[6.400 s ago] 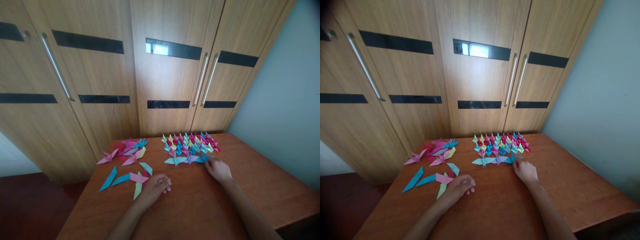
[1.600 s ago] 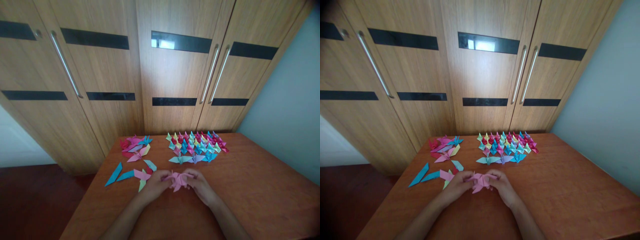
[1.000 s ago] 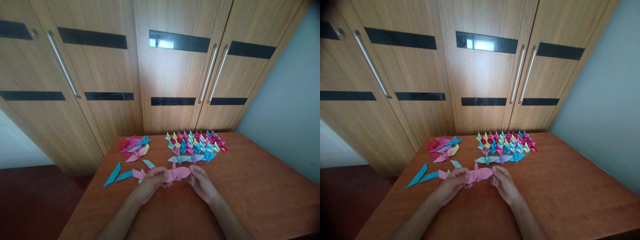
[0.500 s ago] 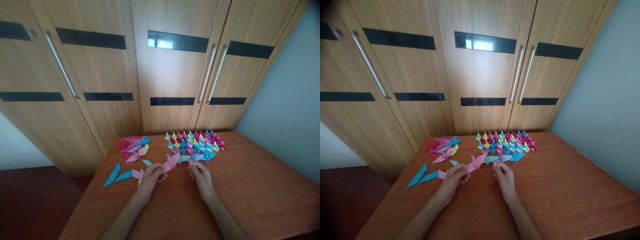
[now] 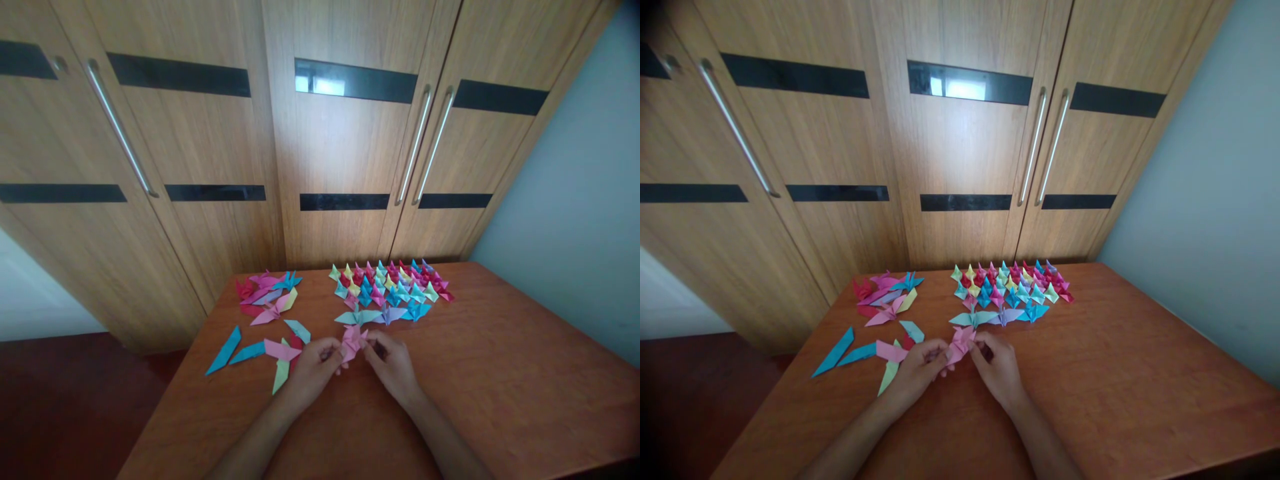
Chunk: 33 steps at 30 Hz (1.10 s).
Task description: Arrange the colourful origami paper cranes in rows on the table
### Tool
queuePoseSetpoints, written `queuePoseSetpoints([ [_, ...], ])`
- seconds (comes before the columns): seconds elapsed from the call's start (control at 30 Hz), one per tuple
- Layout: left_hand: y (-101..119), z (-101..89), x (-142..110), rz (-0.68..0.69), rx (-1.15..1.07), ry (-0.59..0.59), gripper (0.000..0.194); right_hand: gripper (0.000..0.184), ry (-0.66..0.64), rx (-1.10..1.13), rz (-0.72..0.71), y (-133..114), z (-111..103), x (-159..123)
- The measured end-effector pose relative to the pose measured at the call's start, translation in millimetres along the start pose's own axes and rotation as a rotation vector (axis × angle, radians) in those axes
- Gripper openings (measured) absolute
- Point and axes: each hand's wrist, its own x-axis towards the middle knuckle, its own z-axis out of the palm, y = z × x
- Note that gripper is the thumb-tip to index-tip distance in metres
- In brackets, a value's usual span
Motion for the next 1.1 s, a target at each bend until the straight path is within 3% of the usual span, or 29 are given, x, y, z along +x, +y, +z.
queuePoseSetpoints([
  [0.17,-1.3,-1.4,0.4,0.014,0.005,0.006,0.026,0.022,0.135,-0.025,-0.019,0.3,-6.0,-0.5],
  [0.27,-3.2,-1.0,1.4,-0.012,-0.033,0.022,0.023,0.024,0.263,-0.15,-0.043,5.8,-23.2,-2.1],
  [0.37,-6.3,-0.2,2.6,-0.014,-0.053,0.012,0.021,0.03,0.42,-0.289,-0.022,21.8,-56.2,-1.2],
  [0.57,-12.5,0.6,2.3,0.015,0.012,-0.036,0.021,0.049,0.653,-0.513,0.186,75.6,-140.0,13.4],
  [0.63,-14.2,0.3,1.9,0.026,0.033,-0.049,0.021,0.049,0.626,-0.623,0.243,90.2,-158.3,18.9],
  [0.73,-15.6,-0.8,2.0,0.023,0.043,-0.056,0.02,0.042,0.545,-0.783,0.341,104.4,-169.6,25.3],
  [1.1,-13.2,-2.2,1.2,0.0,0.083,-0.066,0.016,0.04,0.371,-1.024,0.479,108.7,-155.4,40.6],
])
